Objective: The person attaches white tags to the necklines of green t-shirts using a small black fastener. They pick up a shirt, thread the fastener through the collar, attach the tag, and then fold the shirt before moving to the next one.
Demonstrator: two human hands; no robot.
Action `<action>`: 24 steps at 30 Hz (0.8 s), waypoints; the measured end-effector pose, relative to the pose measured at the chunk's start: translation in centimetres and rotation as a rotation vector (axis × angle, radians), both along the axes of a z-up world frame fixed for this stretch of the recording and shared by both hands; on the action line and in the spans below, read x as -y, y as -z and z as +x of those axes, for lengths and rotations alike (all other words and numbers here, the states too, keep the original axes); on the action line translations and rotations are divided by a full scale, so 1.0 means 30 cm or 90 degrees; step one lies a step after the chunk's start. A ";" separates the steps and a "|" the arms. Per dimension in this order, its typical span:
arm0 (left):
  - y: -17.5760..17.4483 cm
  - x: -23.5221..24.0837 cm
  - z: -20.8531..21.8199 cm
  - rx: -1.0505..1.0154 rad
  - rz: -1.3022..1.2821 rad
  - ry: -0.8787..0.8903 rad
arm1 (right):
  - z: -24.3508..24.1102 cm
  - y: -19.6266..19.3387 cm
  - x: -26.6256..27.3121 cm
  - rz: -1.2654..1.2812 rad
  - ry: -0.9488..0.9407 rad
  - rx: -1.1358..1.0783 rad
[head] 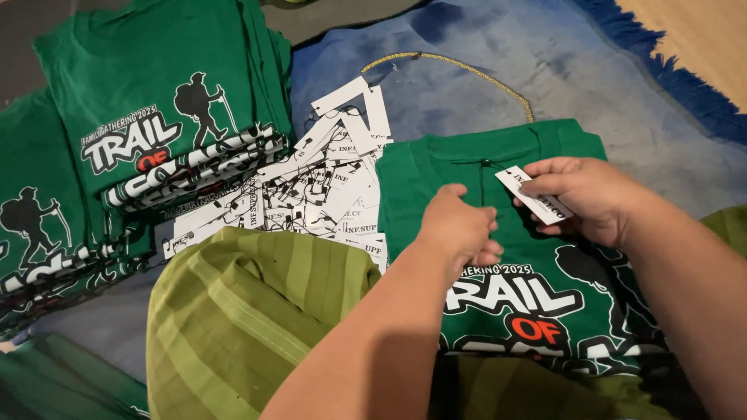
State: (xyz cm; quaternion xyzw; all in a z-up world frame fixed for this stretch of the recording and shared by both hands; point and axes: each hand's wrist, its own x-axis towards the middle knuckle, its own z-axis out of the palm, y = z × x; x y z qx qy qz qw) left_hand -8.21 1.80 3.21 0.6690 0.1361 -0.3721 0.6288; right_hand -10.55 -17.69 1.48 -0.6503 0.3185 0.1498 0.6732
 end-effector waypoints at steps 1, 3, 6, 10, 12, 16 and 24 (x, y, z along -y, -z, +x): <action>-0.003 -0.003 0.002 -0.001 0.000 -0.001 | 0.004 0.004 0.006 0.000 -0.001 -0.001; -0.007 -0.008 0.003 0.013 0.079 0.063 | 0.007 0.014 0.018 0.035 -0.003 -0.015; 0.125 -0.002 0.073 0.050 0.074 0.188 | 0.014 0.016 0.029 0.021 0.003 -0.040; 0.027 -0.022 0.034 0.113 0.163 0.256 | 0.016 0.033 0.059 0.018 -0.004 -0.073; -0.002 -0.026 0.018 0.132 0.183 0.240 | 0.013 0.044 0.068 0.078 0.025 -0.075; -0.001 -0.020 0.009 0.158 0.175 0.252 | 0.012 0.014 0.007 0.131 0.009 -0.070; -0.016 -0.002 0.020 0.073 0.047 0.180 | 0.001 -0.006 -0.028 0.143 0.005 -0.058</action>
